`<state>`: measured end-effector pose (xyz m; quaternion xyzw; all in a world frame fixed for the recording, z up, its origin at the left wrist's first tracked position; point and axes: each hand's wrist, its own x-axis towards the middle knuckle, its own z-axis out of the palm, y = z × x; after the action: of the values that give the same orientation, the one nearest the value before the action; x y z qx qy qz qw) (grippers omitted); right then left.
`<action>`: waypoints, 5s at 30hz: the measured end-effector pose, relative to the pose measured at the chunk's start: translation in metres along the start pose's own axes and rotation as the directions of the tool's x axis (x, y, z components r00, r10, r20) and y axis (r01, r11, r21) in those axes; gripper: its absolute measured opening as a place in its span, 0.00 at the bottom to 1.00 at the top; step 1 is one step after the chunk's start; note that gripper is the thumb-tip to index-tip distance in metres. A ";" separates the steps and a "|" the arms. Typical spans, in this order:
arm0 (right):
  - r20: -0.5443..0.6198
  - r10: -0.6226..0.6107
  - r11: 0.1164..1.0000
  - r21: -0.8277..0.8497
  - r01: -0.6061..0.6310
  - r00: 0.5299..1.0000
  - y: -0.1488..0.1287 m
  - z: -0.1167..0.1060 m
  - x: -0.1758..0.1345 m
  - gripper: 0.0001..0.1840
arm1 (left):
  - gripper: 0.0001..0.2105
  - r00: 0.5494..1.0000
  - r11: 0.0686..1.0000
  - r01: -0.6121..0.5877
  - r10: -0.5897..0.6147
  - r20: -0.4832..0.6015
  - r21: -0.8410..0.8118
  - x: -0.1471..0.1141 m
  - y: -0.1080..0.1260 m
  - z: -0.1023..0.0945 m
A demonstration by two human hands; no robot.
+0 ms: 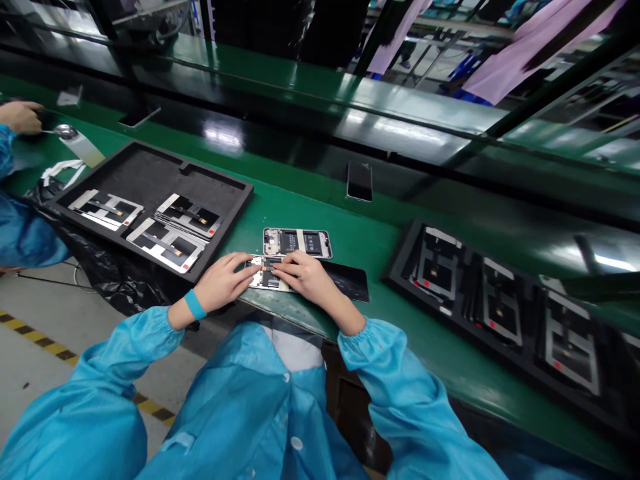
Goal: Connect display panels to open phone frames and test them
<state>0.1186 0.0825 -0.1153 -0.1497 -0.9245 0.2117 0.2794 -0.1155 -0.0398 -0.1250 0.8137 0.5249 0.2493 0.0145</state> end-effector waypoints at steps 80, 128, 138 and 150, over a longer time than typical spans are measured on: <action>0.152 0.242 0.965 -0.138 -0.221 0.958 0.021 -0.093 -0.057 0.50 | 0.31 0.998 1.000 0.029 -0.029 0.060 0.007 0.011 0.007 -0.001; 0.169 0.355 0.933 0.004 -0.360 0.920 0.032 -0.102 -0.099 0.40 | 0.25 0.997 0.998 0.000 0.005 0.076 -0.058 0.005 0.000 -0.004; 0.151 0.359 0.932 -0.008 -0.362 0.921 0.035 -0.098 -0.101 0.39 | 0.22 0.996 0.998 -0.057 0.056 0.068 0.014 0.005 -0.001 -0.002; 0.146 0.354 0.935 -0.017 -0.355 0.924 0.038 -0.098 -0.102 0.38 | 0.22 0.995 0.991 0.095 -0.093 0.023 -0.092 0.004 0.002 -0.003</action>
<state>0.2632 0.1051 -0.1061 -0.2968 -0.8992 0.2737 0.1683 -0.1135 -0.0384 -0.1204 0.7888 0.5502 0.2650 0.0692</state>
